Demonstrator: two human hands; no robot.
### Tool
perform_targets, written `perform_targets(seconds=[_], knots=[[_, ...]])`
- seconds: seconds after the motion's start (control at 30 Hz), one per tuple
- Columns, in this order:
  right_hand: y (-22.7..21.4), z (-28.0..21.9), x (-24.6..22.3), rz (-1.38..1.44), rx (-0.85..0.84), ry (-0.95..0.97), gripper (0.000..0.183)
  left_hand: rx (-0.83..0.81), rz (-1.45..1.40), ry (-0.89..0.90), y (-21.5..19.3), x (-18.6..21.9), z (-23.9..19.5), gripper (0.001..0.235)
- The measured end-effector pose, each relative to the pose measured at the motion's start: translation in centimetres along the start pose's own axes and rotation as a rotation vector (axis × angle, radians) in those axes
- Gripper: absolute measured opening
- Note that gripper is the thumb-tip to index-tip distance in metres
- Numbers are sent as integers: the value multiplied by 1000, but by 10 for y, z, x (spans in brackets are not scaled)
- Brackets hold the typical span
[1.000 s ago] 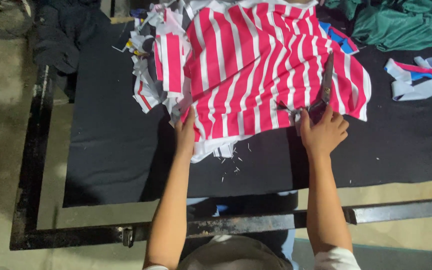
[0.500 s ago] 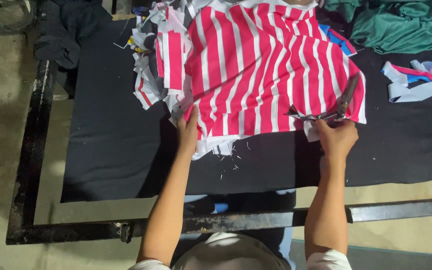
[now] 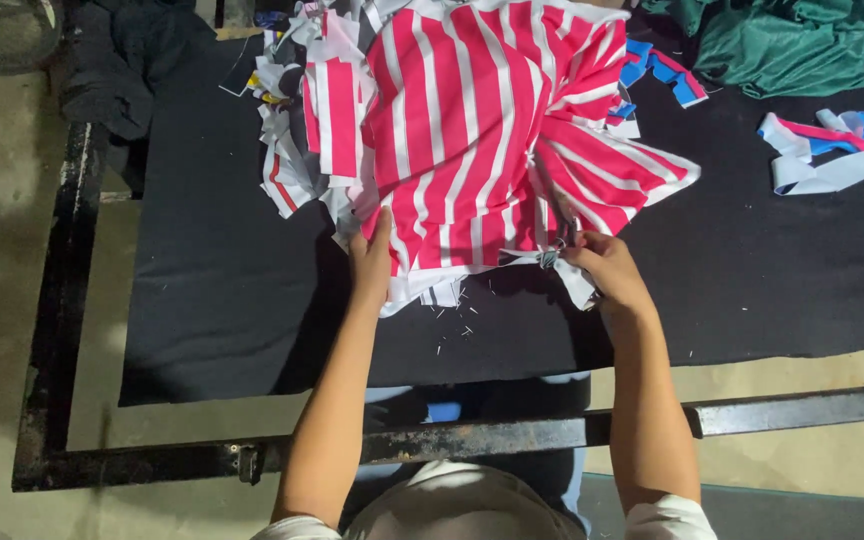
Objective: Cutting through a stack of striped fabric pieces with large scissors and sorting the resulting pieces on a cutting table.
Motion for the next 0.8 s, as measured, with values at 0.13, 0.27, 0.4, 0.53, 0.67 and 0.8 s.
perform_targets(seconds=[0.13,0.27,0.4,0.53,0.67,0.8], knots=[[-17,-3,-12,5,-67,16,33,-6,-12,1,4,-1,4,55],[-47,-4,-31,100,90,-124,20,-12,-15,21,3,-18,17,51],[-101,24,-10,-58,413,-299,34,-1,-38,24,1,-25,22,49],[-147,16,-7,-462,524,-157,28,24,7,-79,2,2,8,43],[-170,26,18,-624,519,-106,38,17,27,-78,2,-6,11,43],[-148,18,0,-884,574,-323,64,18,45,-52,2,-4,11,43]])
Point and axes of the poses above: each hand's wrist, its own z-axis towards the middle knuckle, its own y-axis out of the palm, x = y × z, the point moved 7 cm from there along z, towards the middle knuckle, and after that the axes turned 15 degrees about x, right-handed, at the moved point
